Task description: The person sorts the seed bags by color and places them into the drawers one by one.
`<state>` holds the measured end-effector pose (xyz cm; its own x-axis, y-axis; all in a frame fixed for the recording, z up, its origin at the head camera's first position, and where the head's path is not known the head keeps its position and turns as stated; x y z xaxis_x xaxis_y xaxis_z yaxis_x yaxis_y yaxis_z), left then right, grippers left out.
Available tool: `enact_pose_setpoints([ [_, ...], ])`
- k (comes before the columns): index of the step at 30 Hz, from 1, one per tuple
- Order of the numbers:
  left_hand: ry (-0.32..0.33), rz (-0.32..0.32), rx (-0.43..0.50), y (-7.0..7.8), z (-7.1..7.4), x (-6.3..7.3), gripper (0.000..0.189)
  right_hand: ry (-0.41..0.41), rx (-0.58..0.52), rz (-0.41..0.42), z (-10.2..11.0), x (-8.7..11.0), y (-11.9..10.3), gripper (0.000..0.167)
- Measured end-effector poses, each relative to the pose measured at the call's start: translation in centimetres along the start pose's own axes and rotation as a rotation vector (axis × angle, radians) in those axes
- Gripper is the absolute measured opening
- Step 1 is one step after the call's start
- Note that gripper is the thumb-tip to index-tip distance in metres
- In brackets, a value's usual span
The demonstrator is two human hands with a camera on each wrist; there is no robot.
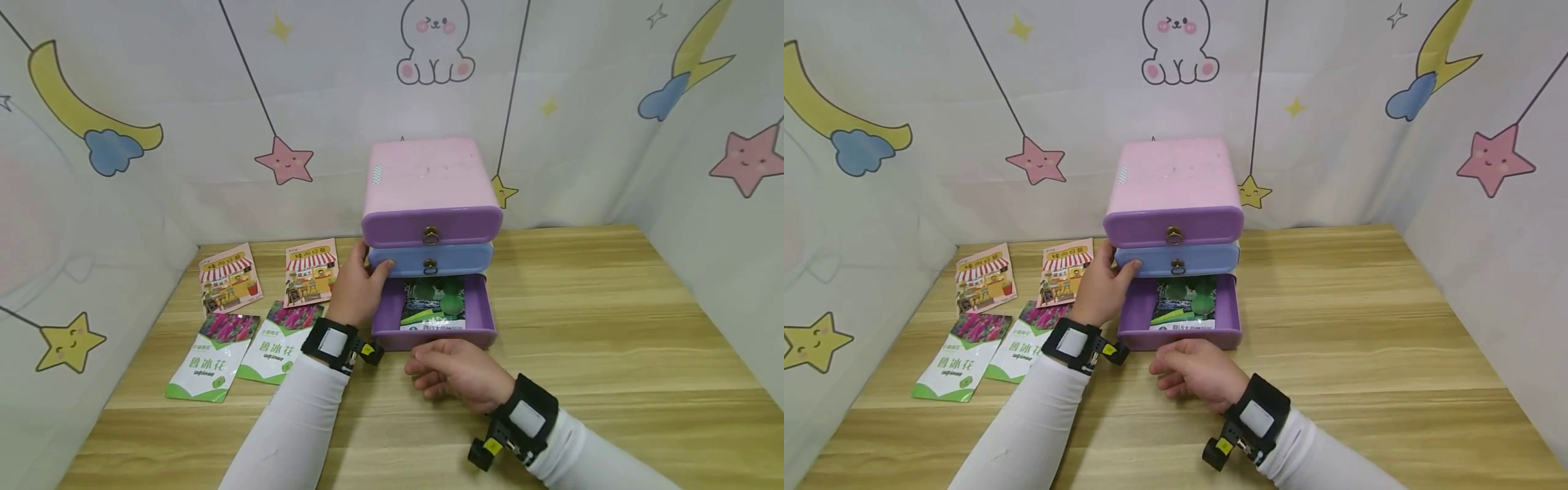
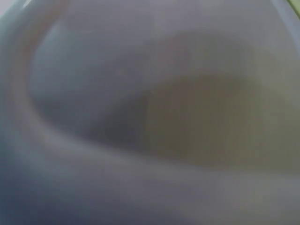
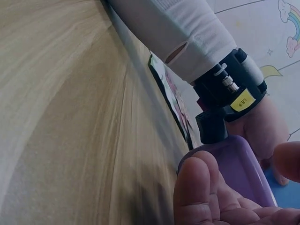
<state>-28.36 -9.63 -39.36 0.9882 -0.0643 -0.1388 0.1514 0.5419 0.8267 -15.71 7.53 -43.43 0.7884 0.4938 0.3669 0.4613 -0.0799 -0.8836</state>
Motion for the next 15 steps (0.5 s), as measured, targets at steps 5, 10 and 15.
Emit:
enact_pose_setpoints([
  [5,0.002,-0.005,-0.009,-0.05,0.03,-0.01,0.063,0.023,0.001,-0.016,0.23,0.01,0.36,0.051],
  [10,0.003,-0.006,-0.011,-0.04,0.0,0.0,0.063,0.048,-0.024,-0.048,0.62,0.07,0.68,0.052],
  [15,-0.003,-0.01,-0.013,-0.08,-0.1,-0.06,0.063,0.065,-0.063,-0.073,0.95,0.17,0.89,0.048],
])
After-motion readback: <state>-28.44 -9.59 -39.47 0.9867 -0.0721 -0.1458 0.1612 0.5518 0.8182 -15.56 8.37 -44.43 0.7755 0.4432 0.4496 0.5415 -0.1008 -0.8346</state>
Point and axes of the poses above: each hand's wrist, its own x-axis away from the middle knuckle, its own z-axis out of the back of the hand, y = z × x, the point moved 6 cm from there along -x, towards the middle knuckle, and after that the axes turned 7 degrees about -x, right-handed, at the moved point
